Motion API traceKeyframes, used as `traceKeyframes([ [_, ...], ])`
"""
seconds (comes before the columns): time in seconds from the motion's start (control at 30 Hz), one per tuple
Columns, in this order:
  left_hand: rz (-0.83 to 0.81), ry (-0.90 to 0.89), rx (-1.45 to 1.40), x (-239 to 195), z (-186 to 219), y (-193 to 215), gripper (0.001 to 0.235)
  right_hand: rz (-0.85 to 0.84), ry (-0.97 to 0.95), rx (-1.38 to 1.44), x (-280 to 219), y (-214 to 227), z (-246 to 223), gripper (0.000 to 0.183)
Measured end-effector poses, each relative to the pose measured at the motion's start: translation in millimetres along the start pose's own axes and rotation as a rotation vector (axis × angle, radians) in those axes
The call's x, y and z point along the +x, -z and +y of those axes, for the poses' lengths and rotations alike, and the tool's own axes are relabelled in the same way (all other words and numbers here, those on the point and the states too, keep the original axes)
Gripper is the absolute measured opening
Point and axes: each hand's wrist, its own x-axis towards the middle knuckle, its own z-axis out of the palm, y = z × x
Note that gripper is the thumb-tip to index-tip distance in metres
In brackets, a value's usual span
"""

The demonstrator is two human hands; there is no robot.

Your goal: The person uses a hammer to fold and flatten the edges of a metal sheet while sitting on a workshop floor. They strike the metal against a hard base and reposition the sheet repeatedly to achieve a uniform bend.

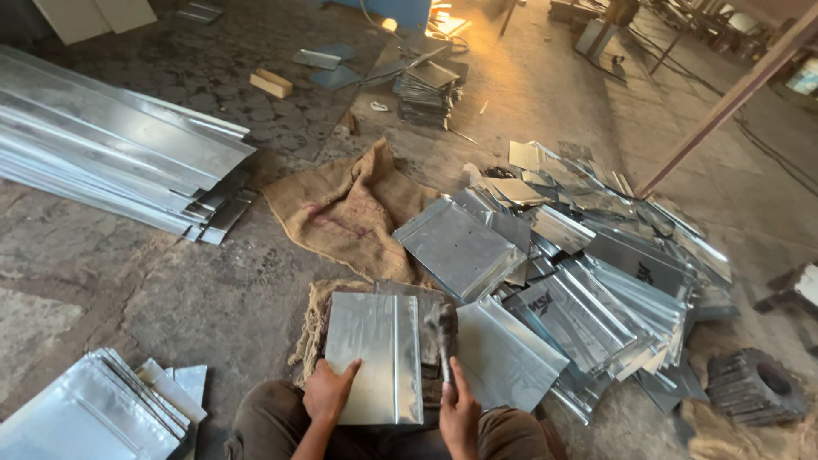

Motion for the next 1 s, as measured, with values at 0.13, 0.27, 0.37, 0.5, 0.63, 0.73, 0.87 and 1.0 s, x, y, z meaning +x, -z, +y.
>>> traceKeyframes([
  [0.13, -0.009, 0.013, -0.007, 0.5, 3.4, 1.4, 0.076, -0.106, -0.304, -0.031, 8.5, 7.5, -17.5, 0.050],
  [0.27, -0.012, -0.002, 0.012, -1.2, 3.1, 2.9, 0.077, -0.026, 0.112, -0.078, 7.2, -13.5, 0.9, 0.055],
  [0.37, -0.004, 0.005, 0.011, 2.6, 5.1, 5.9, 0.078, -0.090, -0.102, 0.003, 3.6, -2.8, 6.5, 0.049],
  [0.5, 0.053, -0.026, -0.022, 14.2, 14.1, -2.0, 0.078, -0.111, -0.209, 0.042, 4.4, 11.7, -5.1, 0.049],
  [0.63, 0.044, -0.047, -0.025, 37.1, 17.5, -15.7, 0.082, -0.146, -0.198, -0.055, 9.2, -6.6, -4.6, 0.051],
  [0.73, 0.083, -0.061, -0.058, 43.1, 16.5, -24.6, 0.082, -0.141, -0.220, -0.035, 4.6, -7.6, 4.9, 0.050],
  [0.87, 0.104, -0.059, -0.029, 46.6, 17.6, -25.4, 0.082, -0.013, 0.126, 0.012, 2.4, 1.5, 8.2, 0.049],
  [1.0, 0.085, -0.054, -0.048, 42.9, 17.1, -23.8, 0.082, -0.171, -0.283, -0.030, 5.6, -11.1, 9.8, 0.049],
])
